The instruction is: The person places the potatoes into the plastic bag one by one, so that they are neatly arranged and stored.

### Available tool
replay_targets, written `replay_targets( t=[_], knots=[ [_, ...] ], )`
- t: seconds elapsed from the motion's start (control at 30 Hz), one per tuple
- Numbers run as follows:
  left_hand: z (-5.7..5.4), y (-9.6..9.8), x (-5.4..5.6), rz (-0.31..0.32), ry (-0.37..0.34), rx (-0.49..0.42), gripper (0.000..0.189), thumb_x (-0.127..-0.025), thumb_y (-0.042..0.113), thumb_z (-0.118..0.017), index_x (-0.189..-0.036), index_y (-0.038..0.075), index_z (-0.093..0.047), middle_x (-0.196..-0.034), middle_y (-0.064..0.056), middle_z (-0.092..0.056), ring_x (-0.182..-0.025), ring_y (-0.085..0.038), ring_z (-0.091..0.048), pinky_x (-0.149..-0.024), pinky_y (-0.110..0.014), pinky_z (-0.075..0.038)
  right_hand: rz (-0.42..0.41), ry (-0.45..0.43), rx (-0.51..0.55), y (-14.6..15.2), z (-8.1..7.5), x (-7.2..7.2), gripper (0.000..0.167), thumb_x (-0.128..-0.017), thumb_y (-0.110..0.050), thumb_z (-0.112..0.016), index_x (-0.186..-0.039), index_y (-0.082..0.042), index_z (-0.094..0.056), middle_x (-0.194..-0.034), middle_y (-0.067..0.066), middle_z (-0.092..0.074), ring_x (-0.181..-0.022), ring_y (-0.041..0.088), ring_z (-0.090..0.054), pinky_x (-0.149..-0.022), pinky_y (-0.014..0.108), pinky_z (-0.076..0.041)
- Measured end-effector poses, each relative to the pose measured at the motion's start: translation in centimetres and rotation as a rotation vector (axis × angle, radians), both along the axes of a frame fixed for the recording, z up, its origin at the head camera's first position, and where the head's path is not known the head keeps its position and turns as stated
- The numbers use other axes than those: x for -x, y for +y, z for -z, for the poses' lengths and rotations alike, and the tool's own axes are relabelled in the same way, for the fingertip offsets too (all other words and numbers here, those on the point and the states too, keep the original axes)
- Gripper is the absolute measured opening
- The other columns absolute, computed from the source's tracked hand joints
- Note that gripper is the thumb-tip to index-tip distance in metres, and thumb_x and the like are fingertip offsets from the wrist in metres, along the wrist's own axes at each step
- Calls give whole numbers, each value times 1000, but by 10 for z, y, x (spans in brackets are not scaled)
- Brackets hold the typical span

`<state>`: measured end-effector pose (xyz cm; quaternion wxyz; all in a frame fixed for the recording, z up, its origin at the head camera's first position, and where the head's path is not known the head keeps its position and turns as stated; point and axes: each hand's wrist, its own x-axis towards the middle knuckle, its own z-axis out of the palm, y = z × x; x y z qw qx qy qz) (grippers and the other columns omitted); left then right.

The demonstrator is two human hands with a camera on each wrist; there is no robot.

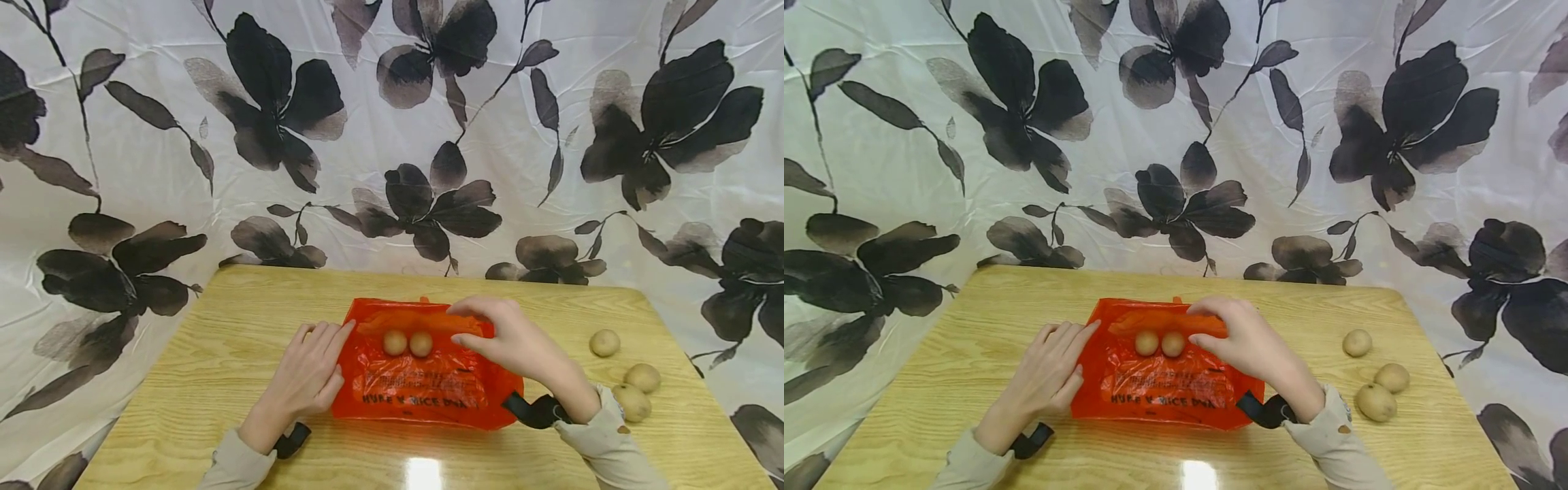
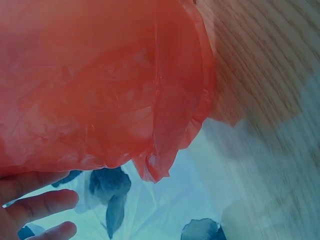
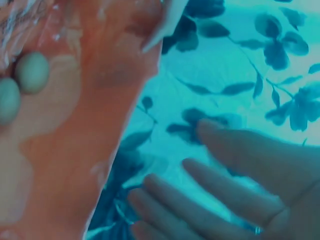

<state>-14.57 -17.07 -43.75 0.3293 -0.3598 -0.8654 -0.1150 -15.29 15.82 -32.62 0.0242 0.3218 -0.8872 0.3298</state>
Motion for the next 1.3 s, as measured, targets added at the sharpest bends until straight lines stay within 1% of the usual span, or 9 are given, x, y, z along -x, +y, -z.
replay_targets(
  t=[0.1,0.23,0.37,0.57,0.67,0.77,0.93,1.17,1.3],
  knots=[
    [0,0,0,-2,2,1,62,-73,18,-40,-128,-6,-58,-101,-11,-59,-86,-28,-53,-79,-45,-41,-14,72,56,11,1,0,29,-87,-12,-74,-116,-9,-70,-116,2,-70,-112,24,-63,-96,45,-47],
    [0,1,-1,-5,1,4,63,-73,18,-40,-128,-6,-58,-100,-11,-59,-85,-28,-52,-79,-44,-40,-16,183,149,26,4,0,32,-84,-6,-76,-115,-13,-71,-113,-3,-70,-110,18,-63,-97,29,-46],
    [0,1,-1,-9,-4,4,62,-74,18,-39,-129,-5,-58,-101,-10,-59,-86,-28,-52,-80,-44,-41,7,240,264,42,7,0,43,-78,6,-76,-117,-10,-71,-114,2,-70,-111,12,-62,-99,18,-41],
    [0,1,-1,-14,5,9,62,-76,19,-36,-129,-5,-57,-101,-11,-59,-86,-28,-52,-80,-44,-41,9,306,448,67,17,3,53,-69,28,-68,-117,6,-67,-115,19,-67,-114,15,-61,-101,23,-43],
    [0,1,-2,-15,12,6,62,-75,19,-37,-129,-6,-58,-101,-12,-60,-86,-29,-53,-79,-45,-41,20,341,507,80,22,2,53,-68,31,-65,-117,11,-66,-115,23,-65,-113,20,-61,-101,25,-43],
    [0,0,-2,-18,10,4,62,-75,19,-37,-129,-5,-58,-102,-12,-60,-87,-29,-53,-79,-45,-41,24,348,581,95,25,-1,46,-73,30,-62,-117,16,-63,-117,25,-65,-114,22,-61,-101,26,-43],
    [1,0,-2,-21,12,6,62,-77,20,-35,-129,-5,-58,-102,-12,-60,-87,-29,-53,-79,-45,-41,-17,331,727,119,30,-6,33,-82,23,-60,-115,26,-57,-119,27,-63,-117,24,-59,-104,27,-41],
    [1,0,0,-21,31,6,62,-77,20,-35,-129,-6,-58,-101,-12,-60,-85,-29,-53,-78,-45,-41,-2,313,773,152,41,-11,33,-85,22,-58,-117,29,-52,-123,26,-61,-122,25,-56,-107,27,-37],
    [1,0,0,-24,29,9,62,-77,20,-35,-128,-5,-58,-101,-12,-60,-85,-29,-53,-79,-45,-41,71,289,815,176,55,-12,35,-83,26,-54,-118,29,-51,-123,21,-64,-121,22,-58,-106,25,-37]
  ],
)
